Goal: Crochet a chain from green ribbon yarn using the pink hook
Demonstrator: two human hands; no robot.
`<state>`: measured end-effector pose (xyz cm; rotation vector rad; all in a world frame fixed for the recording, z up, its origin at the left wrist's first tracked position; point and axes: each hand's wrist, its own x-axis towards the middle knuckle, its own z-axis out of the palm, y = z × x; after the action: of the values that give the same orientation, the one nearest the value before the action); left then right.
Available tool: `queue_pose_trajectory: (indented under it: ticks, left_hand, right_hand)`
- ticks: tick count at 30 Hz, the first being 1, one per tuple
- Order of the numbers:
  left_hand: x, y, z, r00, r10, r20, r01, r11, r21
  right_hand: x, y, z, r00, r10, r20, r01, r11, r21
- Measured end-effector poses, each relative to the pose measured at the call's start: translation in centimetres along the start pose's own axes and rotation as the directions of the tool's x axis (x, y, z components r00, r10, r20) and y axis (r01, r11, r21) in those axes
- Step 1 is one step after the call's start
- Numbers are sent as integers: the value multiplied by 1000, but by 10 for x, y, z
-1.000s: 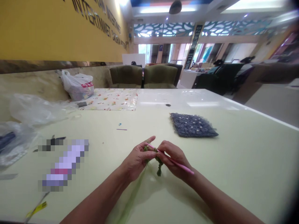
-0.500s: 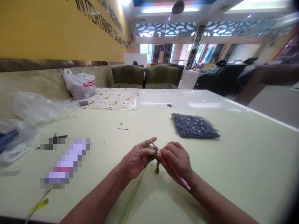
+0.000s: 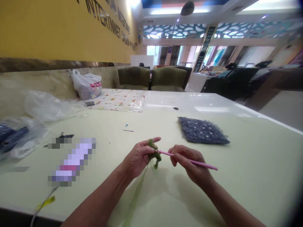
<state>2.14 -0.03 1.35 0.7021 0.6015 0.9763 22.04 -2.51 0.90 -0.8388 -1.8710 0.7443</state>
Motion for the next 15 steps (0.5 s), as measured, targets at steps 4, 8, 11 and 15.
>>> queue_pose_trajectory:
  ticks: [4,8,11,15]
  left_hand:
    - [-2,-15,8,1000,13,11,-13,998,69]
    - [-3,-31,14,994,112,8,-112,983,144]
    - [-3,-35,15,986,164,0,-161,967,199]
    - [-4,-27,14,988,148,32,-151,965,213]
  right_hand:
    - [3,2,5,993,-92,-74,81,987,-137]
    - [3,8,15,938,-309,-156,215,873,-437]
    - [0,10,22,966,-148,-213,76,947,-312]
    - [-3,8,24,979,-9,-205,-23,988,-154]
